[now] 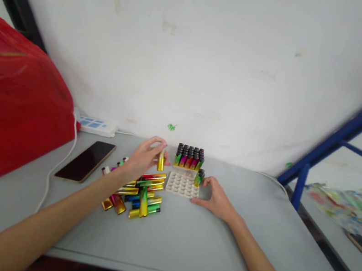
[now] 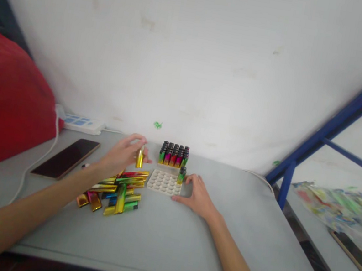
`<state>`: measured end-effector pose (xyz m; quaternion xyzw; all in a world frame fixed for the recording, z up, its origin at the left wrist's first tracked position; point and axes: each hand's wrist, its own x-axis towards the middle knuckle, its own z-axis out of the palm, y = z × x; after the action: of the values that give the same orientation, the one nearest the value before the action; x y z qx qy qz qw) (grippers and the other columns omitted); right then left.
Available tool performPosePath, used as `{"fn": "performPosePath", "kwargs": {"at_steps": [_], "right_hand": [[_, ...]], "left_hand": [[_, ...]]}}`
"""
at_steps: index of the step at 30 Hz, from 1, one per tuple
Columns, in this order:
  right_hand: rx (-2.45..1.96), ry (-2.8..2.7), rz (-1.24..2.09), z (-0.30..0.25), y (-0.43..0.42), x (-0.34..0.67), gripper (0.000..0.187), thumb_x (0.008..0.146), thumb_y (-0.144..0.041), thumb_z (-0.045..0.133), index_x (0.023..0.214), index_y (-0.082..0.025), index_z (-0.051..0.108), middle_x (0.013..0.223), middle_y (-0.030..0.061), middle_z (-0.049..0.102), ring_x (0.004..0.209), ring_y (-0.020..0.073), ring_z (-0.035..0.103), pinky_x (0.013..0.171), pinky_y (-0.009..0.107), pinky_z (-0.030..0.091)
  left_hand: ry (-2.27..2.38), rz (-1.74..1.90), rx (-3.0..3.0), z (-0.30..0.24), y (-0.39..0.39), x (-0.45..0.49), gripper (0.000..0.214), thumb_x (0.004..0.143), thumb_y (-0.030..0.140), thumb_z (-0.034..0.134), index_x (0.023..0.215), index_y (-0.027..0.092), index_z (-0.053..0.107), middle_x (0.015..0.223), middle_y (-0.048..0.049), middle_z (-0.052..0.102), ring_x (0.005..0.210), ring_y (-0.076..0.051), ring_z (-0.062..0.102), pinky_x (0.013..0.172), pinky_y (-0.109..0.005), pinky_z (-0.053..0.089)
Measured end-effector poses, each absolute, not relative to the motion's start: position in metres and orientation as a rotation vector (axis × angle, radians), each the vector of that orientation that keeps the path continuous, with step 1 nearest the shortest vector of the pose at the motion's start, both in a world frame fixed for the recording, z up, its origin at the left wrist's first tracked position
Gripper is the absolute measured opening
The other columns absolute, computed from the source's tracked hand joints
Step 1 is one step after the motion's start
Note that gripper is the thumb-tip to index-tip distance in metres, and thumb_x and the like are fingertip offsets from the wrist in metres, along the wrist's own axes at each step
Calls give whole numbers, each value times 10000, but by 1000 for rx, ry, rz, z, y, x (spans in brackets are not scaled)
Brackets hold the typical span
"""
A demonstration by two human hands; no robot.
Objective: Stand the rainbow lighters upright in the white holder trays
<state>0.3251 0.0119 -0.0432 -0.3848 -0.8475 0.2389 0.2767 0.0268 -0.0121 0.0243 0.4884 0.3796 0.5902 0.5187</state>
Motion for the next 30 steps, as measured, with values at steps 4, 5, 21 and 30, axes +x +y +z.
{"fn": "performPosePath", "kwargs": {"at_steps": [4, 5, 21, 30], "right_hand": [[-1033, -2284, 652, -42, 11, 325, 534, 766, -537, 787, 983, -229, 409, 1114, 69, 620, 1040, 256, 577, 923, 414, 462], [-1034, -2286, 655, -41, 11, 325, 539, 766, -541, 786, 987, -229, 406, 1122, 68, 618, 1046, 257, 576, 924, 416, 460], [-1024, -2328, 649, -39, 11, 327, 514, 802, -546, 762, 1010, -221, 422, 1123, 64, 603, 1033, 248, 566, 901, 390, 454], [-1018, -2332, 623, -41, 13, 328, 515, 796, -539, 777, 1014, -220, 437, 1093, 66, 601, 1018, 252, 550, 890, 390, 467]], "left_hand": [[787, 1220, 1078, 25, -27, 72, 360, 888, 559, 639, 981, 272, 442, 629, 95, 516, 375, -55, 341, 343, -148, 337], [781, 1169, 1059, 23, -29, 79, 368, 892, 577, 625, 974, 279, 427, 598, 107, 470, 361, -51, 281, 323, -132, 273], [814, 1022, 791, 7, -36, 79, 462, 958, 511, 345, 603, 217, 318, 508, 98, 96, 420, -74, 31, 358, -181, 70], [907, 1062, 855, 9, -38, 78, 363, 927, 436, 361, 638, 217, 338, 506, 95, 146, 397, -70, 74, 372, -179, 82]]}}
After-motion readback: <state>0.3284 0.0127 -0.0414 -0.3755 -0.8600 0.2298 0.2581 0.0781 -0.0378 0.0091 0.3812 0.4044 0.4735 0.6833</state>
